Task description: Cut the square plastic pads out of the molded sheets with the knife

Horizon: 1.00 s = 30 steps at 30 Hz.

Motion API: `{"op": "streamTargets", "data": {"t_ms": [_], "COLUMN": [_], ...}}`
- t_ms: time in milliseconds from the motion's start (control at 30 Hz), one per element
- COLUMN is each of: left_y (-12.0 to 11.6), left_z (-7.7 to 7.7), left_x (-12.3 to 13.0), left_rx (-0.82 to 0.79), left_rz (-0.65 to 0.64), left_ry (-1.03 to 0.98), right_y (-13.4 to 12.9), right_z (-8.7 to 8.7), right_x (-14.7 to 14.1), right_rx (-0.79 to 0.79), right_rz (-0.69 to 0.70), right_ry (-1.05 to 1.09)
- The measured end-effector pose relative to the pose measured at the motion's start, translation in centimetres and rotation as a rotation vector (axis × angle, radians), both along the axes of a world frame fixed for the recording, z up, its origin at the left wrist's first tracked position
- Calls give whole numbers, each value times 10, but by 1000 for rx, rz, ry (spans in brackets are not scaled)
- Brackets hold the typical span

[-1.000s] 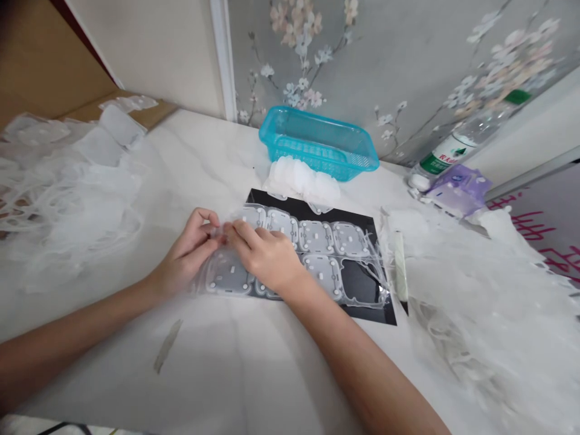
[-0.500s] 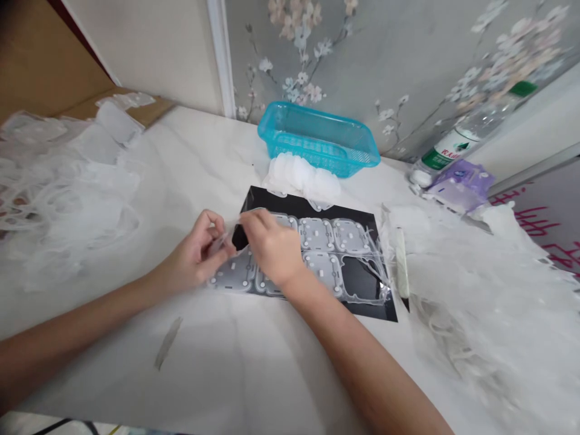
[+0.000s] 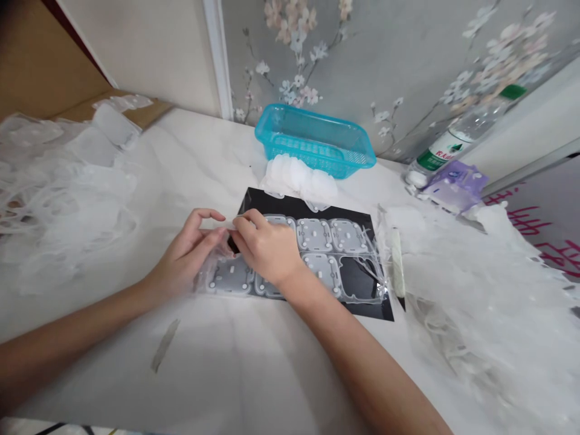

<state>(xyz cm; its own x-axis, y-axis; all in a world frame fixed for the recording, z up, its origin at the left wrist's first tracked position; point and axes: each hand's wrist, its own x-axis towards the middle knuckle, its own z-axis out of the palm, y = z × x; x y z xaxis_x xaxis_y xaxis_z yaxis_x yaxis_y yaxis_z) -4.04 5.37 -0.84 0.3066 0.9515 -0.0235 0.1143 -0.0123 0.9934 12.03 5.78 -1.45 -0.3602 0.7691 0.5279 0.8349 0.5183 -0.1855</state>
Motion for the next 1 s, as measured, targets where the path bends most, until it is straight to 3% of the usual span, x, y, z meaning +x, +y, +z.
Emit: {"op": "streamTargets", "data": {"t_ms": [100, 233, 400, 633, 767, 1000], "left_y": [2, 6, 8, 11, 14, 15], "left_z": [0, 0, -1, -2, -4, 2], "left_x": [0, 0, -4, -5, -6, -11], "left_rx": [-58, -71, 8, 5, -85, -31], "left_rz": [124, 240, 140, 143, 215, 112], "left_ry": [-25, -106, -24, -49, -81, -64], "right_y": [1, 1, 0, 1, 2, 0], "right_z": [3, 2, -2, -4, -7, -4], "right_x": [1, 2, 1, 1, 0, -1], "right_rx": [48, 96, 146, 119, 180, 107], "right_rz": [-23, 59, 135, 82, 37, 71], "right_ry": [46, 77, -81, -232, -171, -109]}}
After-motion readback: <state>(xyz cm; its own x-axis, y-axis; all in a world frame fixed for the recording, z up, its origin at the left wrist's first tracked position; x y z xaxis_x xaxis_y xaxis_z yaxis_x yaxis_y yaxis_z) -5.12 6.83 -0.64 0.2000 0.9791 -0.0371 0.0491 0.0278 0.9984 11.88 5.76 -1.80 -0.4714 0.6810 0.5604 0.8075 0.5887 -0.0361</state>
